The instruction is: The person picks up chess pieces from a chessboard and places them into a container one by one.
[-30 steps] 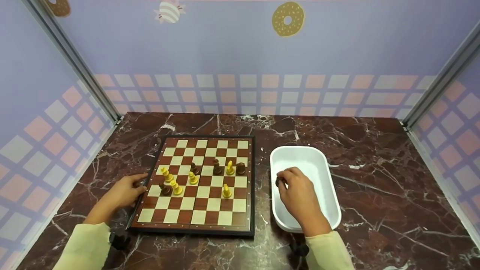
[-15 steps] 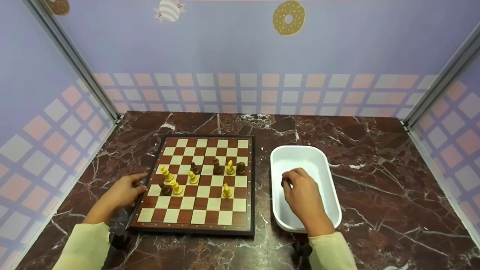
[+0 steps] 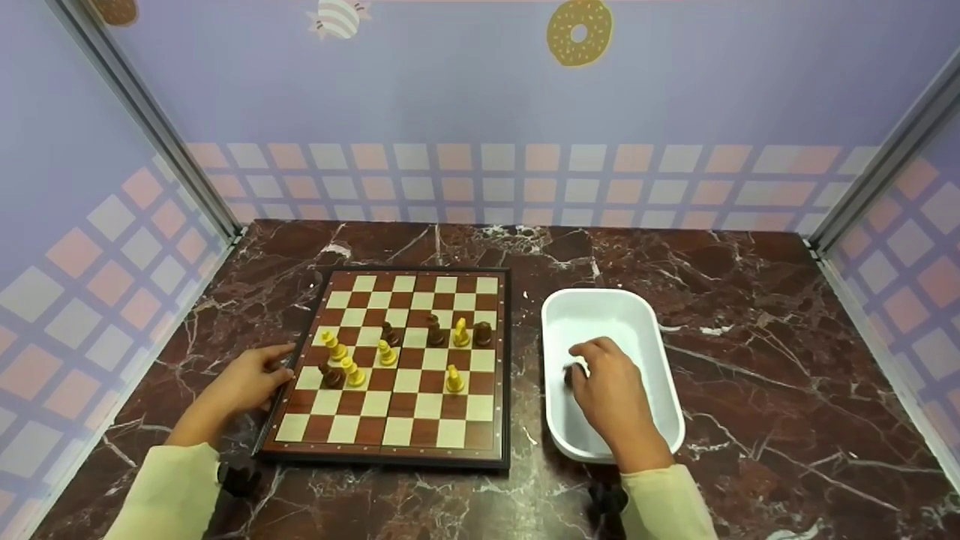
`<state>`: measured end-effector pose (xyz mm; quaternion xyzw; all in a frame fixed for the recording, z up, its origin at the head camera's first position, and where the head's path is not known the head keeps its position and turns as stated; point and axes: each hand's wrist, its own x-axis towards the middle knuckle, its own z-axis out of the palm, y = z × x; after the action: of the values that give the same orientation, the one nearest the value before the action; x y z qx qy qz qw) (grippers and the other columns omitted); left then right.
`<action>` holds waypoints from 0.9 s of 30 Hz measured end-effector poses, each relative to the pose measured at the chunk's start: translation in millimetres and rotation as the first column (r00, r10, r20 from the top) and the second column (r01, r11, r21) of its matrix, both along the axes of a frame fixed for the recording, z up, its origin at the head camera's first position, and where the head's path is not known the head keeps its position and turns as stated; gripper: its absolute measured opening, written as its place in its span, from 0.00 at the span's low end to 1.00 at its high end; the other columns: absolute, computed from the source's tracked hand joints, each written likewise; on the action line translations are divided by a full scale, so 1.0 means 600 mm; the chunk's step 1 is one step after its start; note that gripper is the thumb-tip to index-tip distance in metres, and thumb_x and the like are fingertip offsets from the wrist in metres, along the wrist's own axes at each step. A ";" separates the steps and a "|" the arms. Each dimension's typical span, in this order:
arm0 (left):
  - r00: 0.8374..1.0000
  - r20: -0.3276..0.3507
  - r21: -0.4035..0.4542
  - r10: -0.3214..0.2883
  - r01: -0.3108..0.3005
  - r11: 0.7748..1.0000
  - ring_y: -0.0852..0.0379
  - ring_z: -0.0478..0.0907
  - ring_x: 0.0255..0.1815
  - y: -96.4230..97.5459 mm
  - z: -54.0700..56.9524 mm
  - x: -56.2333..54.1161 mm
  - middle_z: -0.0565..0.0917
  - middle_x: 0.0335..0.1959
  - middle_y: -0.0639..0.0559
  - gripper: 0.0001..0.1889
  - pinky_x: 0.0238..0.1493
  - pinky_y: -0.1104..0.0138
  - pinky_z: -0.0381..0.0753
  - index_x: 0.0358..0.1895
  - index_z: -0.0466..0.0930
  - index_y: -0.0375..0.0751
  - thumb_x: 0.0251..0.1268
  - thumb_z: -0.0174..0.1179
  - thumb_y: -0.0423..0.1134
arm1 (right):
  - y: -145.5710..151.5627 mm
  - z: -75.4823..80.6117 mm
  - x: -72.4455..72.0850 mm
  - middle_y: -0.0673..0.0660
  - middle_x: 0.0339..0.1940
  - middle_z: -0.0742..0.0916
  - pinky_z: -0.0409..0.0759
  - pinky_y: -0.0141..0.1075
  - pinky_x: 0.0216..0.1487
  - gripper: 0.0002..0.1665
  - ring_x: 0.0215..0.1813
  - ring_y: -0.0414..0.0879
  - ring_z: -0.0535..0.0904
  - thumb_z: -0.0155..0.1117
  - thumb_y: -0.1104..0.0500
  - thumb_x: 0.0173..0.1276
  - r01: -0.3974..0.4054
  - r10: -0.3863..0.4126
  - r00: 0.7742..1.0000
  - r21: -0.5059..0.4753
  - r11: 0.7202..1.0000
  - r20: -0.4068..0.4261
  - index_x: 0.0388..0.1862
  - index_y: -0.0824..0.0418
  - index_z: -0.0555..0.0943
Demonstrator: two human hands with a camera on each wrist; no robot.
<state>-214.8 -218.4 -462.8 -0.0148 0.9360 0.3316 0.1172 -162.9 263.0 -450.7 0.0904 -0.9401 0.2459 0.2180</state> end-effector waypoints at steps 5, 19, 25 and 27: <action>1.000 0.004 -0.001 0.007 -0.007 1.000 0.62 0.62 0.14 0.000 0.001 -0.001 0.70 0.19 0.53 0.27 0.18 0.68 0.66 0.72 0.64 0.37 0.70 0.51 0.33 | -0.003 0.004 -0.002 0.60 0.37 0.86 0.78 0.49 0.37 0.10 0.35 0.53 0.84 0.67 0.72 0.53 0.001 -0.001 1.000 0.007 1.000 -0.012 0.36 0.65 0.85; 1.000 0.025 0.000 0.006 -0.006 1.000 0.62 0.65 0.13 0.000 0.001 -0.001 0.70 0.18 0.53 0.27 0.17 0.67 0.69 0.72 0.63 0.39 0.71 0.51 0.34 | -0.018 0.015 0.000 0.60 0.38 0.86 0.79 0.49 0.36 0.10 0.35 0.52 0.84 0.66 0.71 0.55 -0.024 0.023 1.000 -0.003 1.000 -0.012 0.37 0.64 0.86; 1.000 0.030 0.011 0.009 -0.009 1.000 0.62 0.64 0.13 0.001 -0.001 -0.002 0.69 0.16 0.54 0.27 0.16 0.69 0.68 0.73 0.63 0.38 0.71 0.52 0.34 | -0.024 0.018 0.001 0.59 0.38 0.86 0.80 0.48 0.36 0.10 0.35 0.53 0.84 0.68 0.70 0.56 -0.033 0.032 0.999 -0.016 0.999 -0.041 0.38 0.64 0.86; 1.000 0.026 0.015 0.011 -0.012 1.000 0.62 0.65 0.13 0.001 -0.001 -0.002 0.73 0.18 0.53 0.27 0.16 0.69 0.69 0.72 0.63 0.38 0.71 0.52 0.33 | -0.027 0.018 0.001 0.59 0.38 0.86 0.79 0.48 0.36 0.10 0.35 0.53 0.84 0.68 0.70 0.56 -0.033 0.032 0.999 -0.022 0.999 -0.043 0.37 0.64 0.86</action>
<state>-216.0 -217.9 -463.4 -0.0236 0.9318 0.3390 0.1275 -162.2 246.8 -439.8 0.1083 -0.9308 0.2581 0.2351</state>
